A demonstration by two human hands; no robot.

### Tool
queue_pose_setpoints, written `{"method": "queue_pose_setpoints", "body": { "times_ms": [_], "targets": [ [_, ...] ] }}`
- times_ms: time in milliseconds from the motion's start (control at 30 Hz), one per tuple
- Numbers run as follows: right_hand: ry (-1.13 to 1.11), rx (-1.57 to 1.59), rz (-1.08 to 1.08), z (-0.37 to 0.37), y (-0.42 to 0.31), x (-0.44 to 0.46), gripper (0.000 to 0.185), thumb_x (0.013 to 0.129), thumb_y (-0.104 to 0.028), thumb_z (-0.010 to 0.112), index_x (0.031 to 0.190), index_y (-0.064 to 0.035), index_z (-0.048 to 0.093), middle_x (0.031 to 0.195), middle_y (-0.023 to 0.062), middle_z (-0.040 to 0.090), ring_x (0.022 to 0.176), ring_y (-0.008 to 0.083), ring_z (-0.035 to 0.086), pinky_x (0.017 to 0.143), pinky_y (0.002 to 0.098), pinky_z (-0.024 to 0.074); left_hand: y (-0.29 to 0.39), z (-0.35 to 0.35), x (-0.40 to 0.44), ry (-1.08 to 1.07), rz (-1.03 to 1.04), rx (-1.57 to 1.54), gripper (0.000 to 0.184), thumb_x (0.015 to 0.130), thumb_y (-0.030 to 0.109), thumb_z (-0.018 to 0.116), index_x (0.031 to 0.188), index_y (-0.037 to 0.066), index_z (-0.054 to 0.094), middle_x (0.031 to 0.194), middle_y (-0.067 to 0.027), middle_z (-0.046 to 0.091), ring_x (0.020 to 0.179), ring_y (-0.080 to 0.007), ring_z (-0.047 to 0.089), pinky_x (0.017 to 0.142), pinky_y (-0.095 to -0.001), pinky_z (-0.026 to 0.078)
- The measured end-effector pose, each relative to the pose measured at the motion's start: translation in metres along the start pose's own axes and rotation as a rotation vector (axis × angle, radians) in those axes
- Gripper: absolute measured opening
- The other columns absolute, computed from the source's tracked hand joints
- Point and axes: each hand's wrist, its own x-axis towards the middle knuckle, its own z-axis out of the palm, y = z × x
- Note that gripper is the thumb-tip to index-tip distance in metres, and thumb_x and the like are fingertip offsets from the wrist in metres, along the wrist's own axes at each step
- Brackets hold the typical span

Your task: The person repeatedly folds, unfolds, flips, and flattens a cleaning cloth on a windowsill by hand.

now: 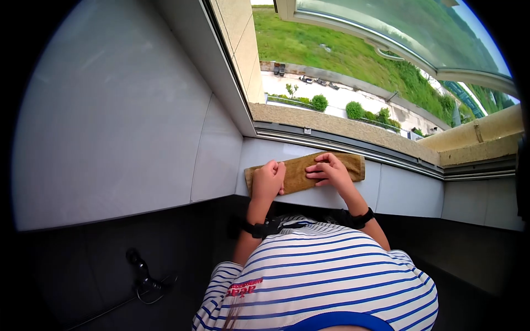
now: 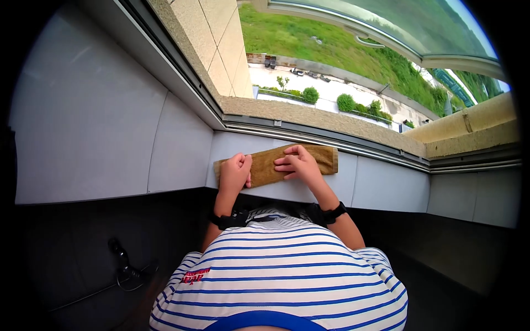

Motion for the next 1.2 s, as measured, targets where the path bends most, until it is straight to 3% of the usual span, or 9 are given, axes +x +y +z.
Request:
{"method": "queue_pose_setpoints", "body": {
  "times_ms": [167, 267, 433, 700, 933, 1067, 1100, 1133, 1200],
  "targets": [
    [-0.030, 0.023, -0.007, -0.003, 0.001, 0.001, 0.030, 0.100, -0.021, 0.049, 0.124, -0.0037, 0.043, 0.116, 0.0170, 0.069, 0.101, 0.0240, 0.071, 0.072, 0.0334, 0.0581, -0.011, 0.012, -0.004, 0.157, 0.079, 0.097, 0.033, 0.097, 0.022, 0.060, 0.070, 0.003, 0.055, 0.051, -0.0075, 0.059, 0.038, -0.0164, 0.058, 0.040, -0.0313, 0.043],
    [-0.035, 0.022, 0.002, -0.002, 0.003, 0.004, 0.031, 0.100, -0.019, 0.049, 0.125, -0.0030, 0.043, 0.116, 0.0169, 0.069, 0.100, 0.0237, 0.072, 0.070, 0.0334, 0.0585, -0.031, 0.018, -0.001, 0.278, 0.283, 0.233, 0.035, 0.098, 0.021, 0.060, 0.070, 0.002, 0.054, 0.050, -0.0047, 0.057, 0.036, -0.0112, 0.053, 0.037, -0.0277, 0.039],
    [-0.020, 0.055, 0.002, -0.006, 0.009, 0.001, 0.032, 0.098, -0.014, 0.049, 0.127, -0.0011, 0.046, 0.114, 0.0159, 0.070, 0.098, 0.0220, 0.073, 0.059, 0.0311, 0.0571, -0.018, 0.024, -0.007, 0.418, 0.466, 0.533, 0.033, 0.093, 0.024, 0.065, 0.066, 0.007, 0.056, 0.051, -0.0069, 0.057, 0.043, -0.0264, 0.058, 0.044, -0.0386, 0.044],
    [0.123, 0.108, 0.013, -0.067, 0.020, -0.029, 0.029, 0.100, -0.020, 0.046, 0.123, -0.0037, 0.055, 0.106, 0.0152, 0.073, 0.088, 0.0213, 0.075, 0.056, 0.0293, 0.0555, 0.010, 0.080, -0.006, 0.069, 0.387, 0.596, 0.030, 0.091, 0.032, 0.065, 0.072, 0.009, 0.064, 0.055, -0.0078, 0.061, 0.050, -0.0288, 0.062, 0.049, -0.0396, 0.046],
    [0.371, 0.152, 0.030, -0.145, 0.024, -0.079, 0.030, 0.097, -0.018, 0.045, 0.120, -0.0033, 0.059, 0.100, 0.0137, 0.074, 0.085, 0.0201, 0.075, 0.056, 0.0277, 0.0545, 0.036, 0.153, -0.017, -0.356, 0.552, 0.581, 0.026, 0.093, 0.030, 0.063, 0.081, 0.007, 0.067, 0.062, -0.0107, 0.064, 0.058, -0.0289, 0.065, 0.053, -0.0379, 0.048],
    [0.417, 0.185, -0.098, -0.164, 0.049, -0.098, 0.033, 0.098, -0.014, 0.047, 0.127, -0.0013, 0.056, 0.101, 0.0134, 0.074, 0.085, 0.0194, 0.074, 0.066, 0.0271, 0.0555, 0.044, 0.161, -0.020, -0.290, 0.615, 0.480, 0.017, 0.093, 0.023, 0.065, 0.099, 0.008, 0.068, 0.076, -0.0101, 0.067, 0.064, -0.0269, 0.064, 0.059, -0.0356, 0.050],
    [0.455, 0.243, -0.210, -0.171, 0.067, -0.098, 0.030, 0.098, -0.013, 0.049, 0.122, 0.0016, 0.060, 0.095, 0.0135, 0.074, 0.082, 0.0189, 0.074, 0.069, 0.0274, 0.0555, 0.038, 0.159, -0.013, -0.310, 0.625, 0.518, 0.023, 0.090, 0.019, 0.067, 0.108, 0.005, 0.066, 0.094, -0.0111, 0.066, 0.083, -0.0272, 0.064, 0.073, -0.0368, 0.051],
    [0.462, 0.234, -0.221, -0.172, 0.065, -0.105, 0.030, 0.098, -0.013, 0.049, 0.122, 0.0016, 0.060, 0.095, 0.0135, 0.074, 0.082, 0.0189, 0.074, 0.069, 0.0274, 0.0555, 0.042, 0.159, -0.008, -0.308, 0.638, 0.508, 0.023, 0.090, 0.019, 0.067, 0.108, 0.005, 0.066, 0.094, -0.0111, 0.066, 0.083, -0.0272, 0.064, 0.073, -0.0368, 0.051],
    [0.636, -0.061, -0.122, -0.173, 0.062, -0.125, 0.028, 0.098, -0.016, 0.050, 0.109, 0.0043, 0.066, 0.088, 0.0137, 0.074, 0.078, 0.0183, 0.073, 0.070, 0.0273, 0.0555, 0.048, 0.161, -0.004, -0.182, 0.904, 0.686, 0.031, 0.087, 0.018, 0.068, 0.114, 0.002, 0.063, 0.111, -0.0120, 0.062, 0.105, -0.0299, 0.057, 0.088, -0.0407, 0.046]
  ]
}}
